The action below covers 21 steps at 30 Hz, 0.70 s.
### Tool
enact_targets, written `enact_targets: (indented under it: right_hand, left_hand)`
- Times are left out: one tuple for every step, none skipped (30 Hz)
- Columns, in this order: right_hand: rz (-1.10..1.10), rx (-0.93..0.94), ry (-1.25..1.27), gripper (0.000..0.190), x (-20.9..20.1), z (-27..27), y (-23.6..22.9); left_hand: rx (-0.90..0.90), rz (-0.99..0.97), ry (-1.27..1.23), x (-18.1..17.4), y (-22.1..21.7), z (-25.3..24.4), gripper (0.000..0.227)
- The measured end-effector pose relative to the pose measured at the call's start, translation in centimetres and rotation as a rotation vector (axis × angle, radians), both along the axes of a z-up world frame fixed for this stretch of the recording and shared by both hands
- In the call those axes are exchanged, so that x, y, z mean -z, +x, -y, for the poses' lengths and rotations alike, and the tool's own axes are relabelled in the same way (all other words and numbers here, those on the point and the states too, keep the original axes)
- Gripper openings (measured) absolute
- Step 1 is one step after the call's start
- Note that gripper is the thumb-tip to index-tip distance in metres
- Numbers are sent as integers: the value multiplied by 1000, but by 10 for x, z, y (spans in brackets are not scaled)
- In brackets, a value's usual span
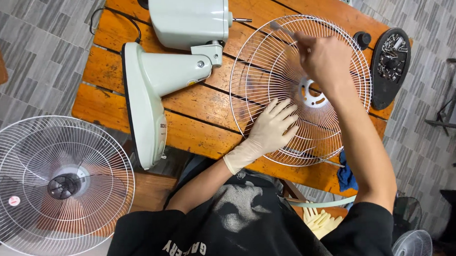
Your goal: Cleaning a fan guard by scraping it with a metal tool
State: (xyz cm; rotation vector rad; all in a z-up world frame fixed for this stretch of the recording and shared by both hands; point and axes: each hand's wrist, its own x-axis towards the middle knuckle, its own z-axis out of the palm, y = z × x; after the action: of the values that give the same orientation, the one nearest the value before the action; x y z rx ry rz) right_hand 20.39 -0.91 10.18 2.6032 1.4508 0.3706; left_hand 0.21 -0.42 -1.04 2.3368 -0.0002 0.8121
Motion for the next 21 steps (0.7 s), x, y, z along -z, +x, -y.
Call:
enact_targets:
  right_hand:
    - [1, 0, 4, 27, -4, -1, -8]
    - [-65, 58, -69, 27, -9, -4, -15]
    - [-132, 116, -142, 29, -14, -7, -21]
    - [-130, 110, -142, 29, -10, -5, -34]
    - [-168, 72, -135, 27, -5, -2, -46]
    - [-210, 41, -130, 25, 1, 3, -61]
    - [-212, 43, -131, 25, -26, -3, -85]
    - [-337, 1, -169, 24, -53, -8, -111]
    - [-462, -42, -205, 24, -80, -14, -136]
    - [-466, -40, -209, 24, -65, -9, -128]
    - [-425, -80, -306, 27, -50, -3, -122]
    - [-378, -124, -400, 30, -36, 1, -114]
    - [-378, -124, -401, 30, -42, -4, -108]
    - [-410, -114, -349, 24, -48, -9, -102]
    - [-443, -105, -298, 21, -54, -13, -96]
    - [-442, -107, -298, 21, -51, -13, -93]
    - [-419, -95, -295, 21, -48, -14, -90]
    - [-397, -84, -293, 23, -45, -14, -87]
    - [-396, -88, -294, 23, -43, -15, -85]
    - [-382, -88, -296, 23, -41, -14, -84]
    - [-369, -88, -297, 23, -39, -14, -83]
  left_hand:
    - [0, 1, 4, -1, -2, 0, 35]
    - [-2, 30, -8, -3, -2, -1, 33]
    - [-3, 60, -19, -5, -1, -2, 31]
    - [-9, 62, -19, 0, 3, 0, 31]
    - [-86, 172, -15, 5, 8, 3, 25]
    - [-157, 278, -14, 11, 10, 7, 21]
    - [-155, 276, -16, 31, 18, 12, 21]
    - [-181, 254, -34, 52, 23, 18, 17]
    - [-208, 231, -53, 73, 28, 25, 14]
    - [-206, 226, -56, 66, 23, 25, 14]
    - [-180, 184, -97, 58, 17, 24, 15]
    - [-155, 146, -134, 51, 14, 22, 18]
    - [-156, 146, -135, 41, 14, 17, 18]
    - [-146, 200, -88, 31, 15, 11, 13]
    - [-136, 254, -42, 21, 17, 6, 17]
    - [-138, 255, -42, 10, 13, 3, 17]
    - [-149, 273, -36, -1, 10, 0, 15]
    - [-162, 290, -30, -12, 6, -3, 15]
    - [-166, 291, -29, -9, 8, -3, 15]
    - [-164, 298, -34, -5, 10, -2, 16]
    - [-161, 305, -39, -1, 11, -1, 17]
